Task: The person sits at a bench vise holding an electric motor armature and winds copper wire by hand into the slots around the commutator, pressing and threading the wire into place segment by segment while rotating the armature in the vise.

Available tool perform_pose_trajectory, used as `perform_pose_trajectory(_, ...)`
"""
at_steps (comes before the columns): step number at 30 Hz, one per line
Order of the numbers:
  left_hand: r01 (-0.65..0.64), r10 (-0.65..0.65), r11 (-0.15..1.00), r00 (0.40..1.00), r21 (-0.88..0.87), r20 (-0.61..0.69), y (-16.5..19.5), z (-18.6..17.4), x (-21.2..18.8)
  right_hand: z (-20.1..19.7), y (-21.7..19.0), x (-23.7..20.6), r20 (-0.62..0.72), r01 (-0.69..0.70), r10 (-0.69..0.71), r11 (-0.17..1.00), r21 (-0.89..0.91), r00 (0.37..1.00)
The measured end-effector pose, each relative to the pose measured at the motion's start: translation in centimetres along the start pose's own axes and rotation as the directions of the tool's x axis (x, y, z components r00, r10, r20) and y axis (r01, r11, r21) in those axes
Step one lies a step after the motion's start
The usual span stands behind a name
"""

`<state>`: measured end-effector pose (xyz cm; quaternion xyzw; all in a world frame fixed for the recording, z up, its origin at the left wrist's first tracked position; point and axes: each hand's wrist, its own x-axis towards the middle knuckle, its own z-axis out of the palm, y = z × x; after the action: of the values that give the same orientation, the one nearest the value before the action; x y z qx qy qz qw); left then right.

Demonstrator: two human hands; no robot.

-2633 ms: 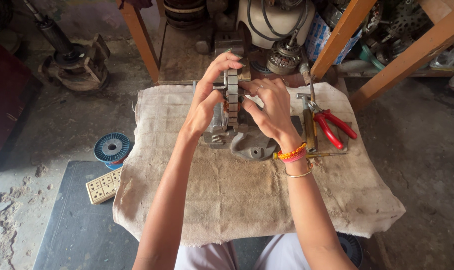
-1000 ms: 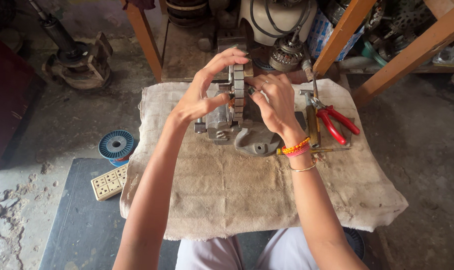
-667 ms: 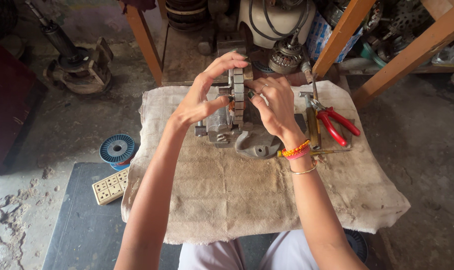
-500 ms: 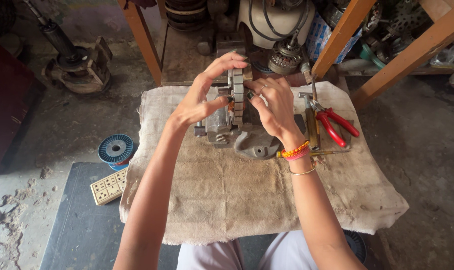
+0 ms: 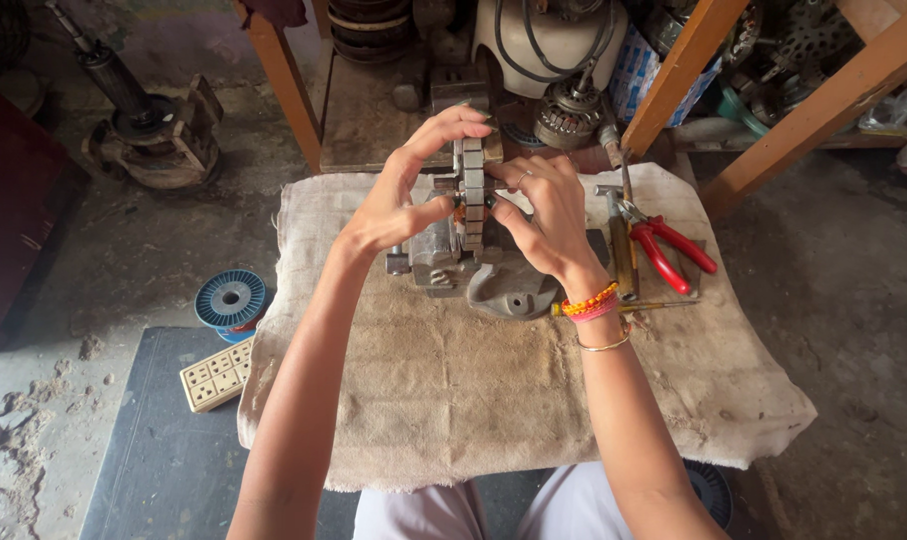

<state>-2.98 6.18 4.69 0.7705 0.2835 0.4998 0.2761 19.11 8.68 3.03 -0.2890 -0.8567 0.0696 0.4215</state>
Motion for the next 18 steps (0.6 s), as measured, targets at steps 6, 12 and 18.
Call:
perform_pose_trajectory(6, -0.008, 0.008, 1.000, 1.000, 0.003, 0.009, -0.12, -0.04, -0.02, -0.12, 0.05, -0.01, 0.012, 0.007, -0.007, 1.000, 0.001, 1.000)
perform_pose_trajectory(12, -0.005, 0.005, 1.000, 1.000, 0.019, 0.002, -0.19, -0.04, -0.08, -0.13, 0.17, 0.02, 0.019, 0.035, -0.035, 0.999, -0.001, 0.999)
perform_pose_trajectory(18, 0.017, -0.018, 1.000, 0.999, -0.007, -0.029, -0.26, 0.32, -0.19, -0.12, 0.46, -0.15, 0.033, 0.031, -0.031, 0.999, 0.024, 0.999)
